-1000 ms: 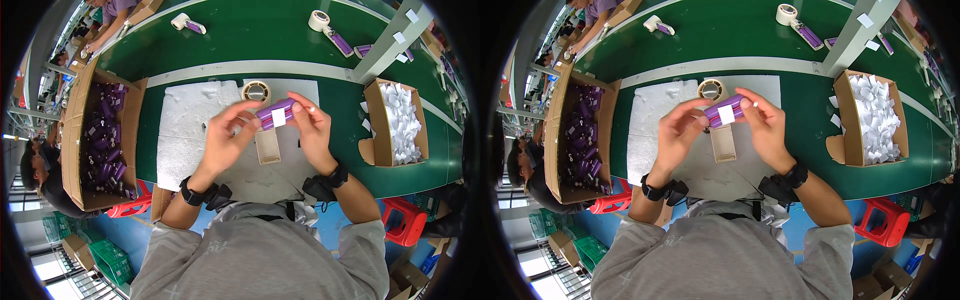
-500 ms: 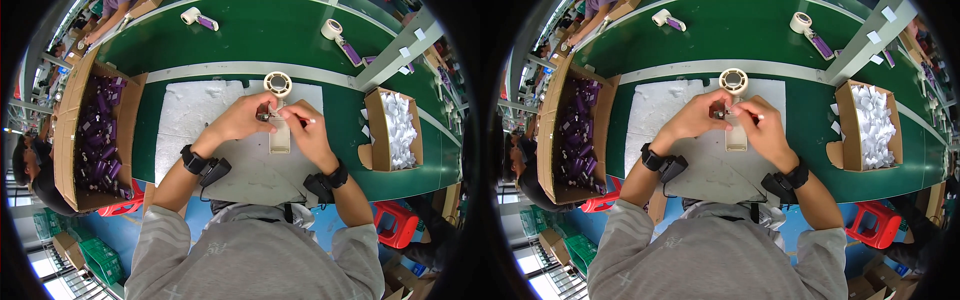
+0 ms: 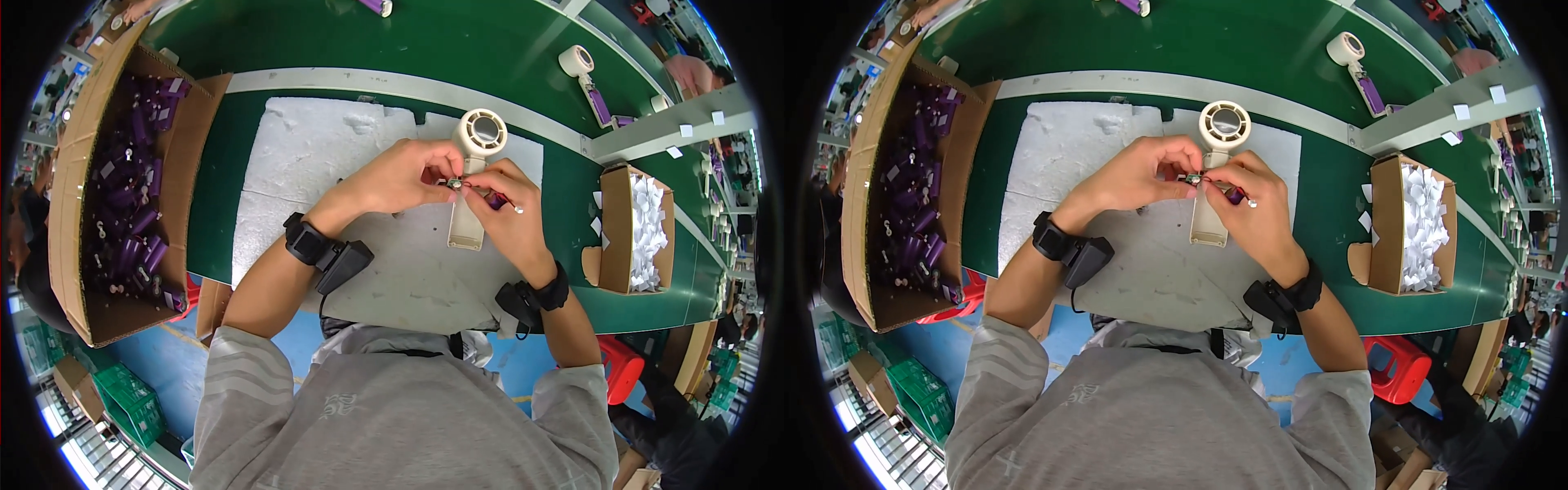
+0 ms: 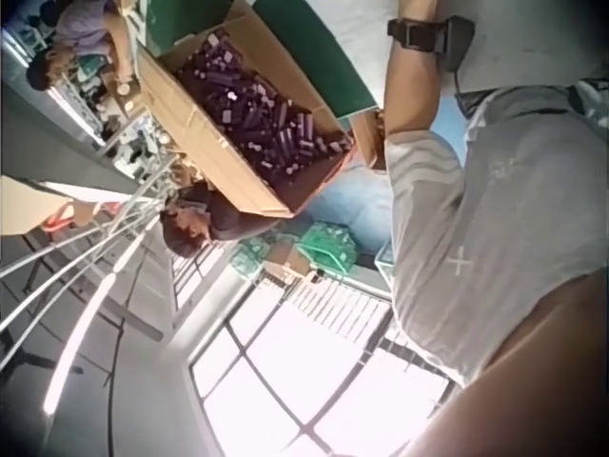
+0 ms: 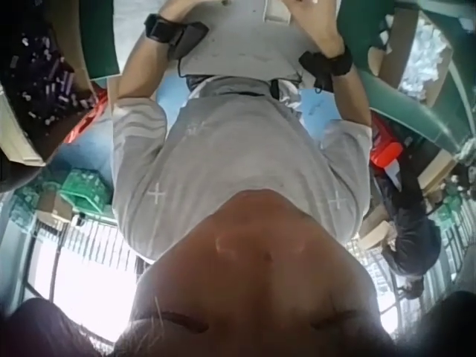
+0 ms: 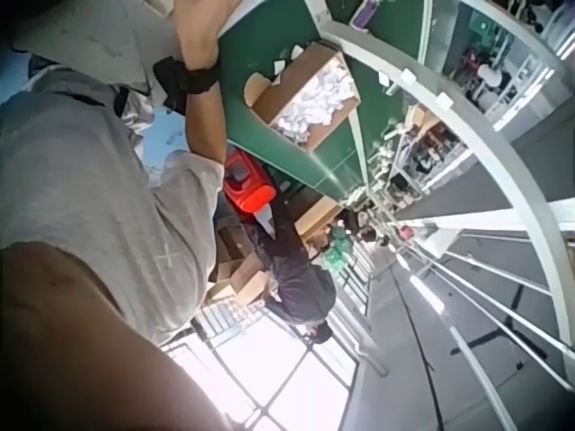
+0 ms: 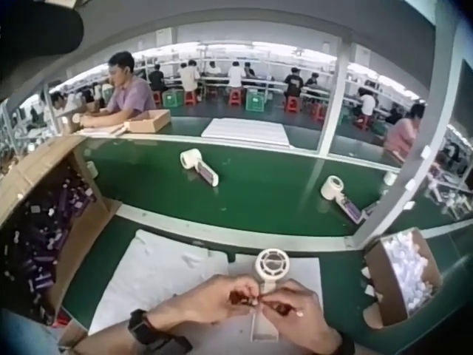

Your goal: The person connects a circuit board to a battery pack, wraps tape around the battery pack, and inserts it into a handheld fan housing. After re-adjusting the components, the person sets the fan aside and begins taping another battery pack.

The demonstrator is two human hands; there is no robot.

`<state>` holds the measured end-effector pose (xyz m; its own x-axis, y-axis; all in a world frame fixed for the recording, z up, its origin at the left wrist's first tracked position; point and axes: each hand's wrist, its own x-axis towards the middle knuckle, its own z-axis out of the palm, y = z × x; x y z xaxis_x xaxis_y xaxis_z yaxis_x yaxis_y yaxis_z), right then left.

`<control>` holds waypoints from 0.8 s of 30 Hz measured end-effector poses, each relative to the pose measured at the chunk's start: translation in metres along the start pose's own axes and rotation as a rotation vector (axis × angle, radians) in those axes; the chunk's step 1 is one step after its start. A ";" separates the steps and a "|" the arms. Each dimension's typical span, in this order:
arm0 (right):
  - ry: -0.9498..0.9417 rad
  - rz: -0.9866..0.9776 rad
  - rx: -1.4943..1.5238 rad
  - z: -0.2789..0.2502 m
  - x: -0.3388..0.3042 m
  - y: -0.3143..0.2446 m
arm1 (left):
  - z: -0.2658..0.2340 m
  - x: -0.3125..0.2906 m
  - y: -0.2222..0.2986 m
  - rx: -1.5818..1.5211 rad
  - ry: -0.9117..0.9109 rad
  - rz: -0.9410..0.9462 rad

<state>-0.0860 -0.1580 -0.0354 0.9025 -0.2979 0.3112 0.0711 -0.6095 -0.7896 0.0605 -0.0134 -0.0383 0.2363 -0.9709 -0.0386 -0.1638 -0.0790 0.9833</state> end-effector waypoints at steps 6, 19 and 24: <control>-0.053 -0.073 -0.094 -0.001 -0.001 -0.002 | -0.003 -0.005 0.005 0.089 0.011 0.010; -0.111 -0.182 -0.277 -0.005 -0.002 0.000 | 0.004 -0.006 0.007 0.243 0.128 0.188; -0.139 -0.155 -0.208 -0.007 -0.002 -0.004 | 0.017 -0.004 0.006 0.017 0.171 0.108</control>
<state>-0.0908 -0.1604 -0.0292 0.9382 -0.0947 0.3329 0.1369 -0.7818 -0.6083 0.0425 -0.0139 -0.0358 0.3752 -0.9217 0.0986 -0.2128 0.0179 0.9769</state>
